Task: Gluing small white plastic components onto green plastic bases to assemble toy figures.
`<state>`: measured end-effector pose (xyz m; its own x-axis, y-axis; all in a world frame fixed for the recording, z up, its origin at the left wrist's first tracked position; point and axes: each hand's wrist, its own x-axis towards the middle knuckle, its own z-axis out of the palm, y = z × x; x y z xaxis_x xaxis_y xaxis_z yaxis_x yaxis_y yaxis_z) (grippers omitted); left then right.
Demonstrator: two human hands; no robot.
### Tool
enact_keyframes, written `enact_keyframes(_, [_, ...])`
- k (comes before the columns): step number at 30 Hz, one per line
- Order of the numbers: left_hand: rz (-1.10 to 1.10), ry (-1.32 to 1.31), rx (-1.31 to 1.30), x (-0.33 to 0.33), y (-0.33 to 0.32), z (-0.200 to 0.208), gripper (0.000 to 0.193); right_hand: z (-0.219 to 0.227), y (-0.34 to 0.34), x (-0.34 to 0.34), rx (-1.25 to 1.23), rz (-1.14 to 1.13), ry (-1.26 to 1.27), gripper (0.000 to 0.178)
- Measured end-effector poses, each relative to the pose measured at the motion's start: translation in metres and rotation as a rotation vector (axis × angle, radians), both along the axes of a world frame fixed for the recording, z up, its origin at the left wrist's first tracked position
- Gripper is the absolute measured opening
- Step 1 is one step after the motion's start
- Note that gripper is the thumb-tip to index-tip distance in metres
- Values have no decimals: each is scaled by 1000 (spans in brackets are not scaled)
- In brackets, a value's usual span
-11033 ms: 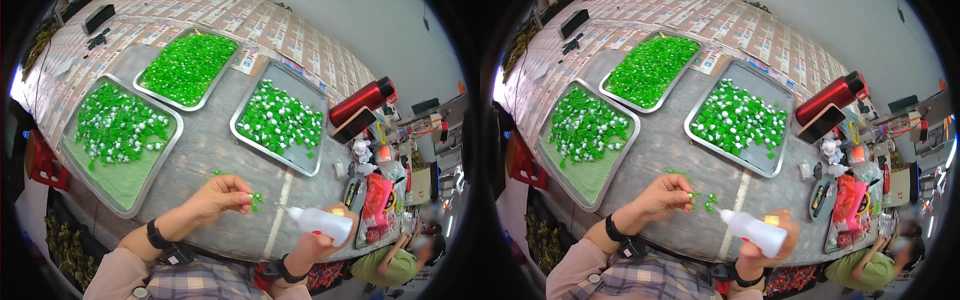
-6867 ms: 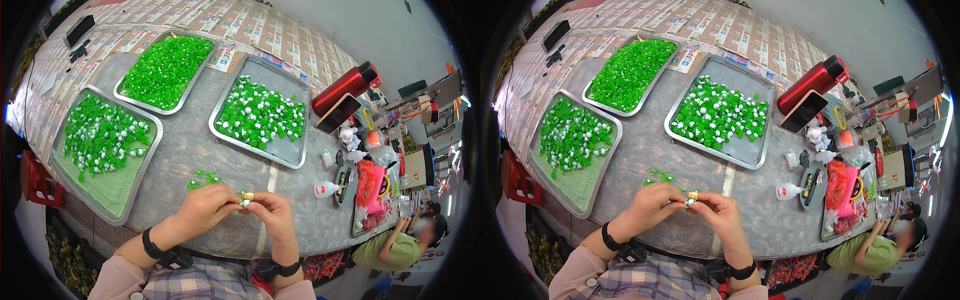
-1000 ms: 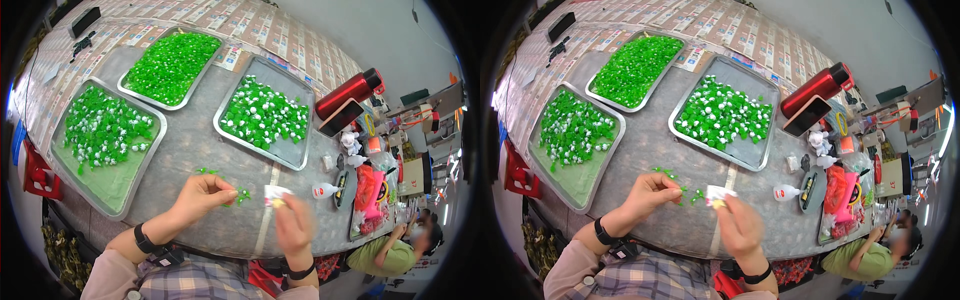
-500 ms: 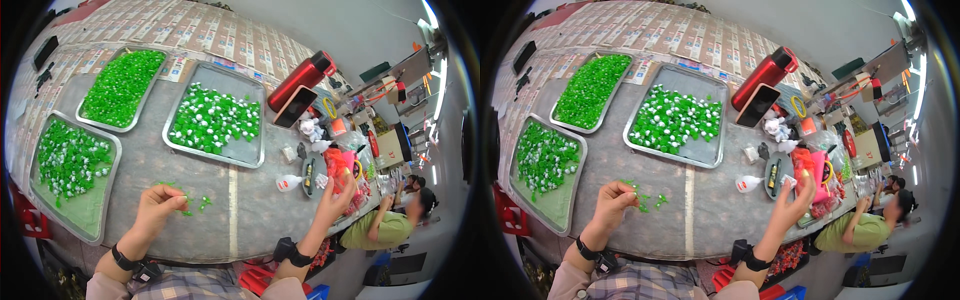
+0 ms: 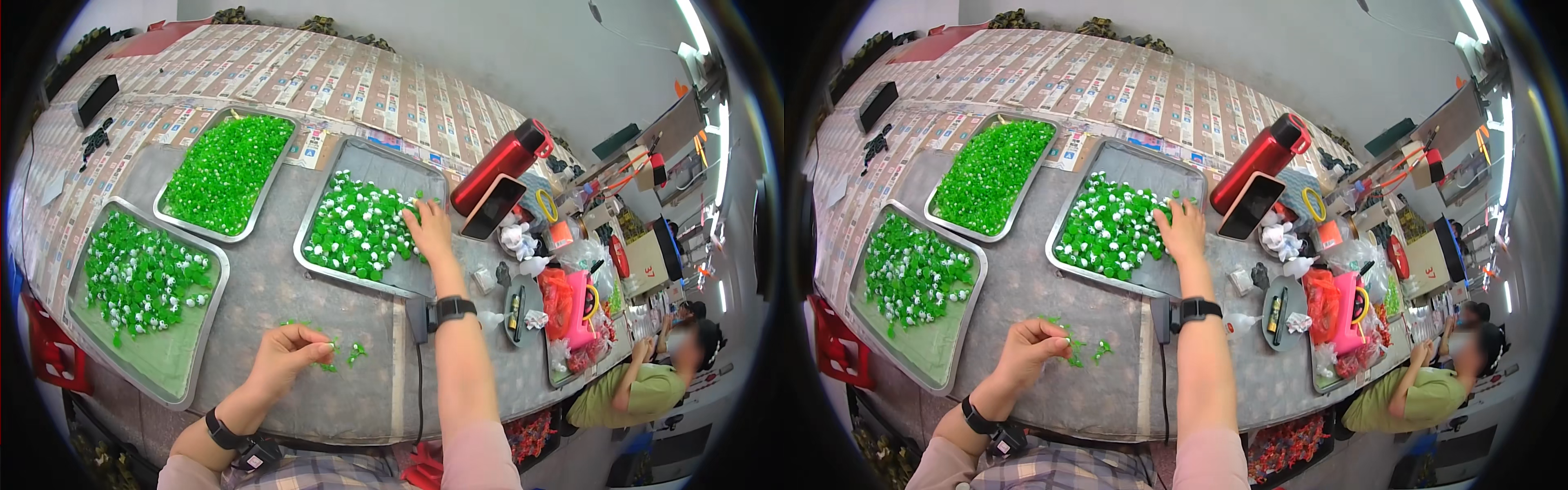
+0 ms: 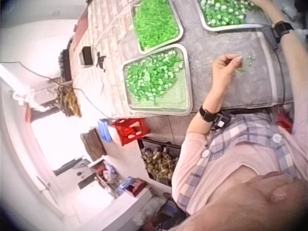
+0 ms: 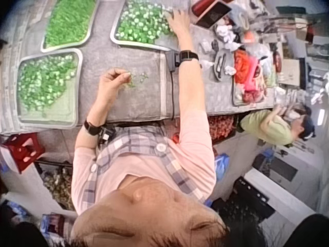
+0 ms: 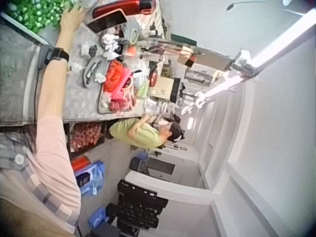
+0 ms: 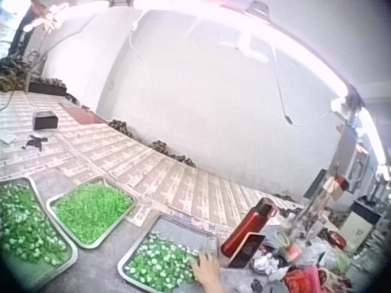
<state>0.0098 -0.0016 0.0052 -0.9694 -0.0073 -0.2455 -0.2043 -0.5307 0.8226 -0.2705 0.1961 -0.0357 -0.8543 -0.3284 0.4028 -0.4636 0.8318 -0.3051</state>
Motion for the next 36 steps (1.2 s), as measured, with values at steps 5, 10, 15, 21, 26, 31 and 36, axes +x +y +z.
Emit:
enact_keyframes(5, [-16, 2, 13, -4, -2, -3, 7, -2, -11, 60, -40, 146, -118, 47])
enact_keyframes(10, [-44, 5, 28, -3, -1, -2, 7, 33, -17, 98, -288, 275, -179, 41])
enact_keyframes(15, [-20, -15, 22, -3, -7, -6, 6, 63, -34, 21, -313, -10, -92, 24])
enact_keyframes(21, [-55, -9, 45, 1, -5, 2, 5, 11, -10, -55, 177, -43, -79, 28])
enact_keyframes(26, [-84, -37, 47, 2, -6, 2, 7, 8, -4, -38, 226, 34, -243, 30])
enact_keyframes(31, [-101, -39, 48, 3, -7, 2, 6, 11, 4, 16, 20, 122, -252, 27])
enact_keyframes(36, [-81, -20, 40, 2, -6, 3, 6, 11, -2, 65, -142, 186, -256, 30])
